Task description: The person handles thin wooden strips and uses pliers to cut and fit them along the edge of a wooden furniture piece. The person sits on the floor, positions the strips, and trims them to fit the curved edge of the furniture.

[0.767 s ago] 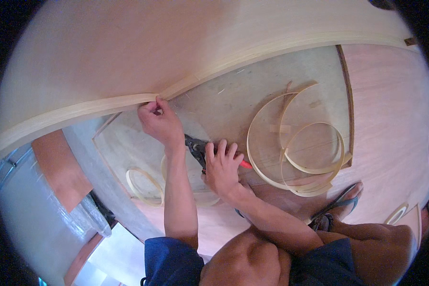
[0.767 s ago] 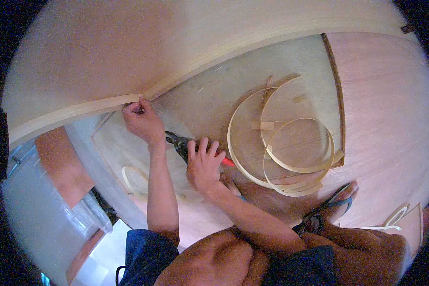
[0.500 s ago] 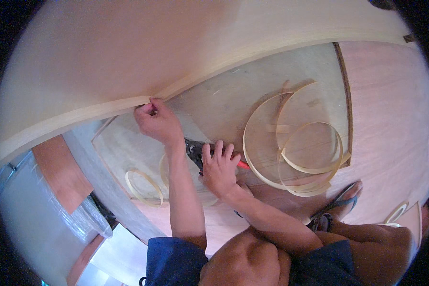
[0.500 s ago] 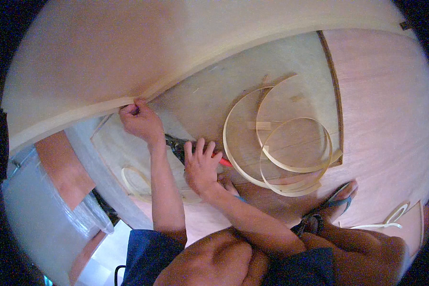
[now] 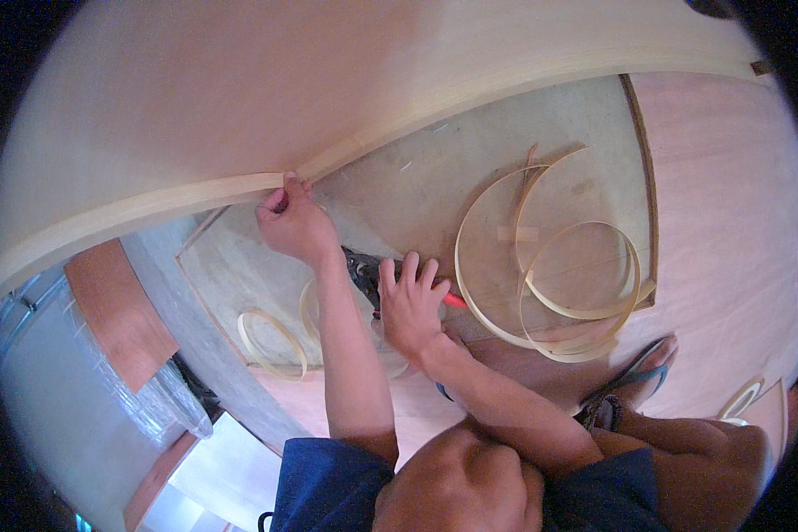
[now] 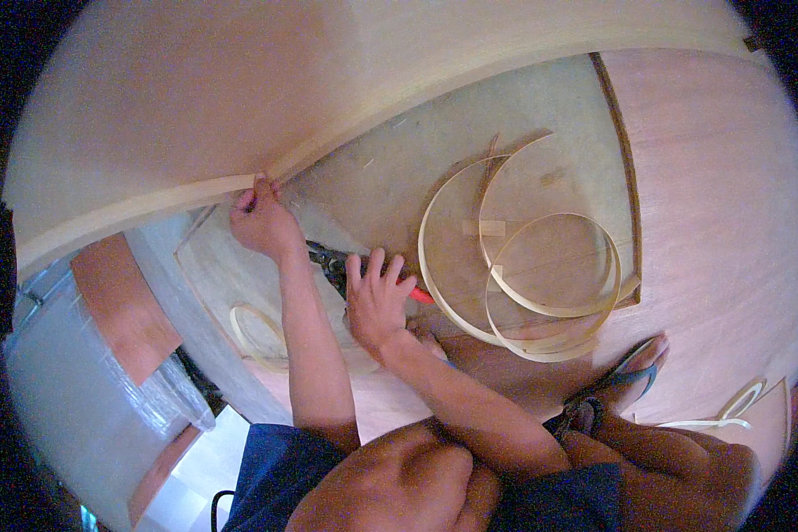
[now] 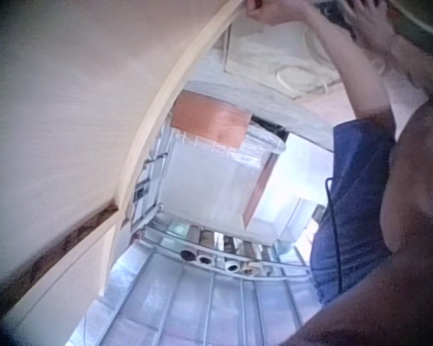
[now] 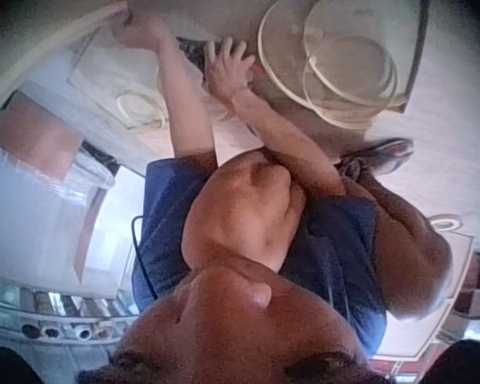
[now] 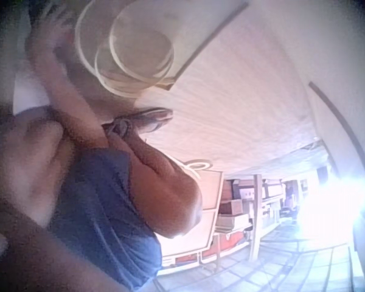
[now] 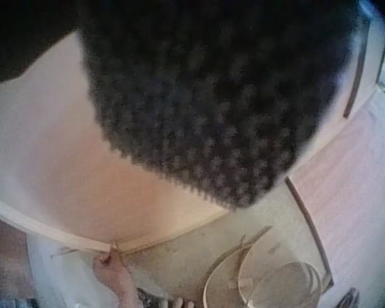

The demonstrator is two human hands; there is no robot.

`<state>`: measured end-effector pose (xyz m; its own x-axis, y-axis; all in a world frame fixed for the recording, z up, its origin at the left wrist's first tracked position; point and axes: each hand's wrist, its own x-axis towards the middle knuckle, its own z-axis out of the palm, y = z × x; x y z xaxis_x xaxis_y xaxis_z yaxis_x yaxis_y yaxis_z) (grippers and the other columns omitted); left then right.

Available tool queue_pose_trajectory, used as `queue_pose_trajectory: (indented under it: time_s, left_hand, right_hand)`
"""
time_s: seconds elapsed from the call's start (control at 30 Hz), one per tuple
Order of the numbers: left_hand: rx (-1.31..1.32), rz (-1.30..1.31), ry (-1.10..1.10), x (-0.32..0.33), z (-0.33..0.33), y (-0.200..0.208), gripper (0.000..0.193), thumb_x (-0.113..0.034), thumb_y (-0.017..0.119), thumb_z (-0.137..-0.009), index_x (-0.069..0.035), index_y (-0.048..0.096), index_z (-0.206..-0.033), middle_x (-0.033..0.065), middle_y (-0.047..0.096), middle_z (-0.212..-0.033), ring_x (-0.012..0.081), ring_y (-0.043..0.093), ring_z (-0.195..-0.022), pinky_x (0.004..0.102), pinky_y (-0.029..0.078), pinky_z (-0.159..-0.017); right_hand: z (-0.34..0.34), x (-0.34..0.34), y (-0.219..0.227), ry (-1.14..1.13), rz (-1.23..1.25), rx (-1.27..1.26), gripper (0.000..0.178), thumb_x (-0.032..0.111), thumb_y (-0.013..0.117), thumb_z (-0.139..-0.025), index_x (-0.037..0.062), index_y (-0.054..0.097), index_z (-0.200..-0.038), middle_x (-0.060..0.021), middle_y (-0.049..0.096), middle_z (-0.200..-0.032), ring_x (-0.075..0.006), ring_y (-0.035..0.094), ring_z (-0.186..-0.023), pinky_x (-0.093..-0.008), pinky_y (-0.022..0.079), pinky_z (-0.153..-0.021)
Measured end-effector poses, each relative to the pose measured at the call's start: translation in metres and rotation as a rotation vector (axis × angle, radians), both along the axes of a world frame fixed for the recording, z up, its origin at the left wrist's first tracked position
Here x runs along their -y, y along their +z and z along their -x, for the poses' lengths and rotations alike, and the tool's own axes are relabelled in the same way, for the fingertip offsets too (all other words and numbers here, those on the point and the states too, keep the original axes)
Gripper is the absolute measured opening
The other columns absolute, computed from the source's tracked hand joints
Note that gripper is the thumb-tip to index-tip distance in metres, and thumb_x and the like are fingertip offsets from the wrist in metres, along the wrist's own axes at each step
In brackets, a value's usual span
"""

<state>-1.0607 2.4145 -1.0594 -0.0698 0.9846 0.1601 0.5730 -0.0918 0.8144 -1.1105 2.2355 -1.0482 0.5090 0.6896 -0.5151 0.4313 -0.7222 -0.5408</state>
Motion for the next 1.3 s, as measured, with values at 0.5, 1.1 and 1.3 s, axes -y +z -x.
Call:
queue_pose_trajectory:
  time_s: [0.5, 1.1, 1.3]
  left_hand:
    - [-0.201, -0.077, -0.315, -0.007, 0.034, 0.016, 0.018, -0.01, 0.077, -0.093, 0.003, 0.066, -0.095, 0.0134, 0.074, -0.087, 0.0228, 0.071, -0.078, 0.0364, 0.056, -0.072]
    - [-0.354, -0.335, -0.311, -0.014, 0.028, -0.006, 0.015, -0.006, 0.075, -0.086, 0.0, 0.062, -0.083, 0.0151, 0.067, -0.079, 0.0335, 0.067, -0.072, 0.0456, 0.052, -0.067]
    - [-0.376, -0.374, -0.297, -0.016, 0.028, -0.011, 0.017, -0.01, 0.079, -0.085, -0.001, 0.064, -0.084, 0.0138, 0.069, -0.079, 0.0314, 0.068, -0.072, 0.0431, 0.053, -0.069]
  right_hand:
    - [0.004, -0.002, 0.002, 0.046, 0.067, 0.029, 0.056, 0.019, 0.074, -0.082, 0.0134, 0.054, -0.134, -0.0195, 0.049, -0.132, -0.0455, 0.046, -0.125, -0.0654, 0.045, -0.089]
    - [0.006, 0.0, 0.008, 0.074, 0.072, 0.086, 0.079, 0.028, 0.085, -0.073, 0.0141, 0.051, -0.142, -0.0191, 0.049, -0.136, -0.0448, 0.046, -0.127, -0.0626, 0.046, -0.091]
    - [0.01, -0.001, 0.0, 0.057, 0.037, 0.126, 0.089, 0.037, 0.092, -0.063, 0.0108, 0.049, -0.136, -0.0192, 0.047, -0.13, -0.0446, 0.046, -0.121, -0.0612, 0.046, -0.084]
